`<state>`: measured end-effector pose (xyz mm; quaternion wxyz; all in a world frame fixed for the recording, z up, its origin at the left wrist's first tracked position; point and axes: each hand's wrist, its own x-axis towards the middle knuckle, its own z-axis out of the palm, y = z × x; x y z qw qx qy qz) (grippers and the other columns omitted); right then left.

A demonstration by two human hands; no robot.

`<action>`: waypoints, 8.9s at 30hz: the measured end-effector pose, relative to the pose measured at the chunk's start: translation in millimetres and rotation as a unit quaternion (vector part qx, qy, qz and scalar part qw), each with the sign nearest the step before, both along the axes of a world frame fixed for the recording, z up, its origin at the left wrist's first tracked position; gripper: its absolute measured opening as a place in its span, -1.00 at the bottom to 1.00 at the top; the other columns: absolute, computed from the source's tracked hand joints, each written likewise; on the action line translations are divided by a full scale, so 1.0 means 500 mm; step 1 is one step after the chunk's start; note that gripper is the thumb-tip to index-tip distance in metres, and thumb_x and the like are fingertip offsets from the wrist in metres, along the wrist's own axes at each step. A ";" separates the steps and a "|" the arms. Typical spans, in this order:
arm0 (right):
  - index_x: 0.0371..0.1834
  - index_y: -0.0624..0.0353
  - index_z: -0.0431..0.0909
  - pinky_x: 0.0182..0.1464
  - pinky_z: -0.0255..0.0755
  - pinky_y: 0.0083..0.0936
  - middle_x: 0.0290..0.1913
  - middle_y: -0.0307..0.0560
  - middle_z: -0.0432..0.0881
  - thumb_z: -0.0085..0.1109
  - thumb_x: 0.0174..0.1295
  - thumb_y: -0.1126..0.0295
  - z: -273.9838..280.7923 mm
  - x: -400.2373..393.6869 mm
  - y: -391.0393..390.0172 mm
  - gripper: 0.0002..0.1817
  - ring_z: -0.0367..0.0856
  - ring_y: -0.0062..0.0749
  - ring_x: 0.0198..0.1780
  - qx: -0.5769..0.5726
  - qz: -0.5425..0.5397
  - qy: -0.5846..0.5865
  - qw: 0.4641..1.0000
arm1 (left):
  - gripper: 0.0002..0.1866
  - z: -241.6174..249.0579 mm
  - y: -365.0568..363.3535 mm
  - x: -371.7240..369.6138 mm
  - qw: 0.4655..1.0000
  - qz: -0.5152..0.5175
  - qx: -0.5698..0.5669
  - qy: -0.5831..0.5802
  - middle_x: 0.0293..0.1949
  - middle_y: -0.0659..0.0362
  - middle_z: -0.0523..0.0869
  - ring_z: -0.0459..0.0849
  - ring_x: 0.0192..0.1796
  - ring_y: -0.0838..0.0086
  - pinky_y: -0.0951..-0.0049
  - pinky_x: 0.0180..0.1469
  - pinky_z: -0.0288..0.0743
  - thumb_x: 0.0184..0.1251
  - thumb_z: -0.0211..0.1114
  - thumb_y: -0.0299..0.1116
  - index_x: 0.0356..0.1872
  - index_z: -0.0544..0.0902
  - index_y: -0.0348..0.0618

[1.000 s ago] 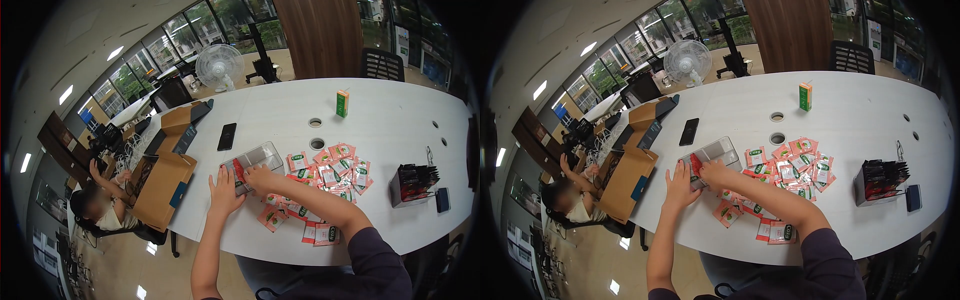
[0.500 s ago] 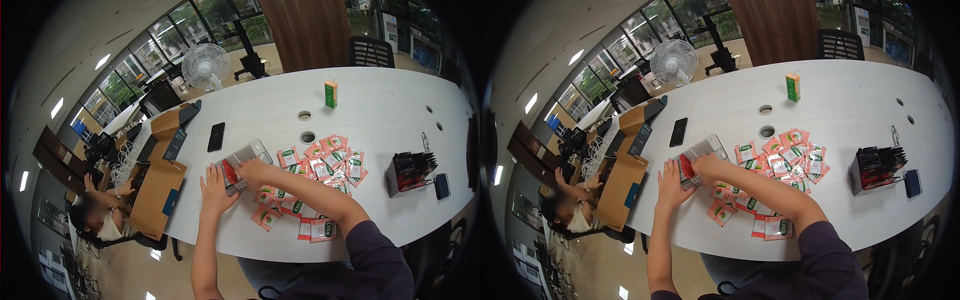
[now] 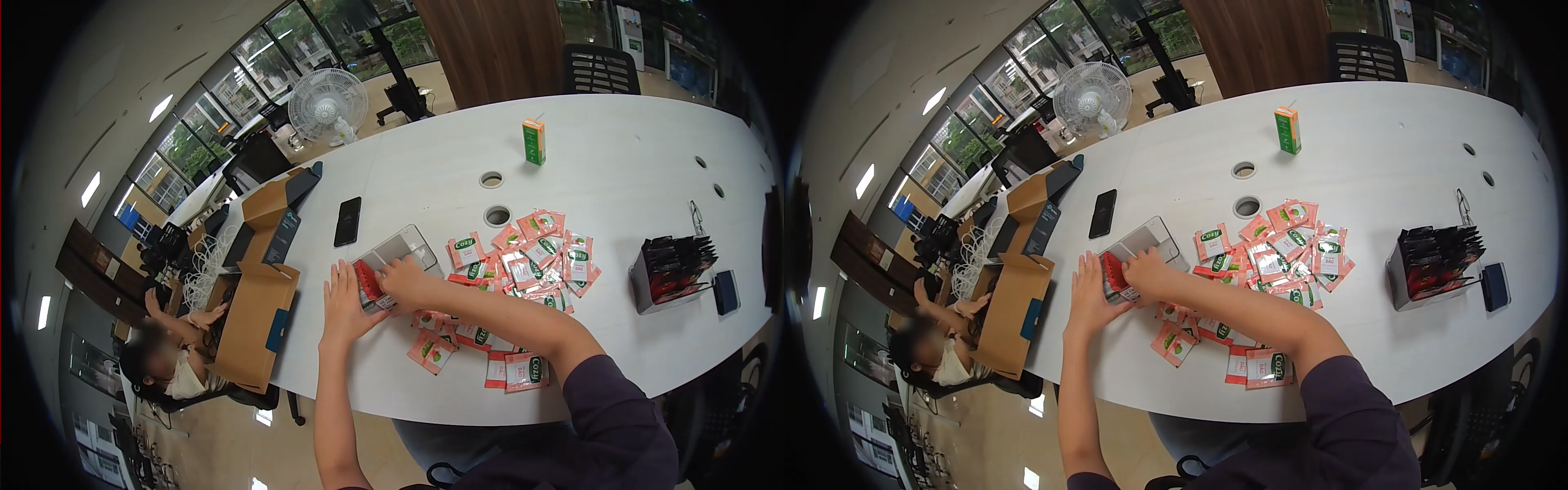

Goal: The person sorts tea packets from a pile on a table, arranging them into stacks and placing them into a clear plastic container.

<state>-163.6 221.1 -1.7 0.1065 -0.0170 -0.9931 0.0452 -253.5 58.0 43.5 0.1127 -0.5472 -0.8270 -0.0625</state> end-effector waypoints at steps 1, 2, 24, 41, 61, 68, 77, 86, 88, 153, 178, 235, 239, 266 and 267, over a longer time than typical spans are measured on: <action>0.25 0.31 0.53 0.16 0.40 -0.04 0.12 0.05 0.65 0.61 -0.22 -0.18 0.000 0.000 0.001 0.01 0.59 -0.08 0.18 0.003 -0.004 -0.002 1.000 | 0.31 -0.007 0.002 -0.005 1.000 -0.014 0.004 -0.010 0.55 -0.27 0.16 0.08 0.62 -0.11 -0.24 0.52 0.08 -0.18 0.67 0.06 0.54 0.11 -0.42; 0.24 0.30 0.54 0.16 0.40 -0.04 0.10 0.04 0.66 0.61 -0.21 -0.17 0.001 0.001 0.004 -0.01 0.61 -0.08 0.17 0.006 -0.002 -0.013 1.000 | 0.29 -0.012 0.001 -0.009 1.000 -0.012 0.005 -0.019 0.55 -0.28 0.17 0.08 0.62 -0.12 -0.20 0.52 0.09 -0.17 0.68 0.04 0.54 0.12 -0.41; -0.28 0.18 0.72 -0.11 0.59 -0.21 -0.29 -0.03 0.72 0.40 0.17 0.22 0.143 0.447 0.112 -0.75 0.72 -0.08 -0.14 -0.173 -0.071 -0.086 0.979 | -0.17 -0.111 0.012 -0.084 0.808 -0.020 0.370 -0.458 0.54 -0.13 0.27 0.20 0.59 0.10 0.22 0.57 0.07 0.51 0.16 0.10 0.55 0.20 -0.32; -0.01 0.19 0.56 0.05 0.33 -0.27 -0.24 -0.09 0.65 0.50 0.06 0.39 0.095 0.407 0.016 -0.57 0.60 -0.25 -0.09 -0.251 -0.161 -0.107 0.948 | -0.36 -0.165 0.049 -0.098 0.584 0.014 0.502 -0.638 0.25 0.13 0.57 0.54 0.27 0.44 0.42 0.37 0.35 0.63 -0.12 0.17 0.38 0.43 -0.17; -0.22 0.18 0.75 -0.11 0.50 -0.30 -0.31 -0.07 0.75 0.44 0.10 0.50 0.132 0.016 -0.080 -0.83 0.62 -0.18 -0.23 -0.161 0.105 0.190 0.963 | -0.44 -0.175 0.047 -0.105 0.607 -0.017 0.517 -0.603 0.07 0.12 0.66 0.59 0.12 0.45 0.47 0.24 0.40 0.67 -0.12 0.06 0.20 0.56 -0.26; -0.27 0.08 0.79 -0.03 0.43 -0.28 -0.17 -0.18 0.74 0.52 -0.02 0.40 0.087 -0.003 -0.079 -0.79 0.57 -0.27 -0.14 -0.117 0.063 0.222 0.966 | -0.43 -0.172 0.051 -0.108 0.603 -0.027 0.508 -0.614 0.03 0.10 0.67 0.62 0.05 0.48 0.49 0.17 0.47 0.68 -0.14 0.06 0.19 0.55 -0.27; -0.03 0.06 0.78 0.22 0.27 -0.16 0.27 -0.09 0.59 0.48 0.03 0.37 0.020 0.020 -0.100 -0.64 0.43 -0.02 0.22 -0.034 0.083 0.301 0.950 | -0.41 -0.151 0.039 -0.094 0.609 -0.018 0.503 -0.613 0.02 0.12 0.67 0.62 0.05 0.50 0.49 0.16 0.48 0.67 -0.15 0.09 0.20 0.55 -0.27; 0.02 0.02 0.68 0.15 0.23 -0.21 0.04 -0.17 0.63 0.38 0.14 0.41 0.027 0.040 -0.100 -0.67 0.46 -0.14 0.13 -0.081 0.062 0.288 0.952 | -0.42 -0.164 0.043 -0.102 0.612 -0.019 0.502 -0.610 0.06 0.11 0.67 0.61 0.10 0.48 0.47 0.21 0.46 0.68 -0.17 0.07 0.22 0.56 -0.24; -0.11 0.01 0.70 0.05 0.23 -0.27 -0.09 -0.25 0.64 0.36 0.16 0.42 0.030 0.039 -0.085 -0.78 0.48 -0.23 0.04 -0.095 0.063 0.283 0.952 | -0.42 -0.164 0.043 -0.102 0.611 -0.019 0.503 -0.611 0.08 0.12 0.67 0.61 0.12 0.47 0.46 0.23 0.45 0.69 -0.18 0.07 0.21 0.57 -0.24; 0.25 0.24 0.45 0.11 0.49 -0.30 0.08 0.06 0.60 0.50 0.12 0.42 -0.067 0.670 0.197 -0.38 0.58 -0.14 0.12 -0.196 -0.330 0.353 0.853 | -0.54 -0.063 0.208 0.386 0.882 -0.331 0.234 -0.238 0.17 -0.02 0.62 0.51 0.27 0.05 0.08 0.32 0.36 0.19 0.36 -0.40 0.15 0.61 -0.27; 0.32 0.09 0.48 0.46 0.11 -0.12 0.29 0.00 0.56 0.12 0.04 0.64 0.008 0.685 0.201 -0.34 0.36 -0.02 0.43 -0.189 -0.221 0.106 0.951 | -0.53 -0.078 0.190 0.362 0.342 -0.049 0.146 -0.927 0.23 -0.07 0.64 0.64 0.21 0.31 0.19 0.30 0.53 0.61 0.04 -0.19 0.39 0.39 -0.20; 0.03 0.03 0.67 -0.03 0.30 -0.33 -0.09 -0.27 0.63 0.54 -0.05 -0.08 0.007 0.608 -0.038 -0.38 0.55 -0.33 -0.05 -0.126 0.017 0.035 0.991 | -0.54 -0.099 0.209 0.345 0.211 -0.014 0.223 -0.952 -0.02 0.07 0.63 0.62 0.09 0.31 0.10 0.31 0.47 0.44 0.04 -0.33 0.33 0.42 -0.19; 0.01 0.01 0.66 -0.03 0.29 -0.35 -0.05 -0.30 0.65 0.55 -0.06 -0.03 0.032 0.619 -0.044 -0.41 0.56 -0.36 -0.02 -0.113 0.014 0.004 0.994 | -0.52 -0.104 0.210 0.339 0.206 -0.038 0.223 -0.952 -0.07 0.10 0.61 0.61 0.01 0.38 0.18 0.27 0.47 0.45 0.04 -0.27 0.34 0.42 -0.18; 0.28 0.14 0.52 0.20 0.31 -0.13 0.20 0.04 0.51 0.57 -0.09 0.22 0.016 0.625 0.001 -0.23 0.52 -0.09 0.20 -0.071 -0.120 0.322 0.936 | -0.29 -0.094 0.167 0.429 0.341 -0.088 -0.066 -0.934 0.25 0.13 0.56 0.56 0.30 0.44 0.30 0.23 0.56 0.56 0.06 0.21 0.45 0.29 -0.14; 0.33 0.16 0.47 0.26 0.29 -0.06 0.26 0.09 0.49 0.60 -0.10 0.18 0.019 0.625 -0.001 -0.15 0.50 -0.02 0.26 -0.101 -0.128 0.288 0.944 | -0.35 -0.096 0.168 0.423 0.331 -0.098 -0.074 -0.936 0.23 0.13 0.58 0.59 0.27 0.43 0.29 0.23 0.57 0.57 0.09 0.13 0.42 0.32 -0.15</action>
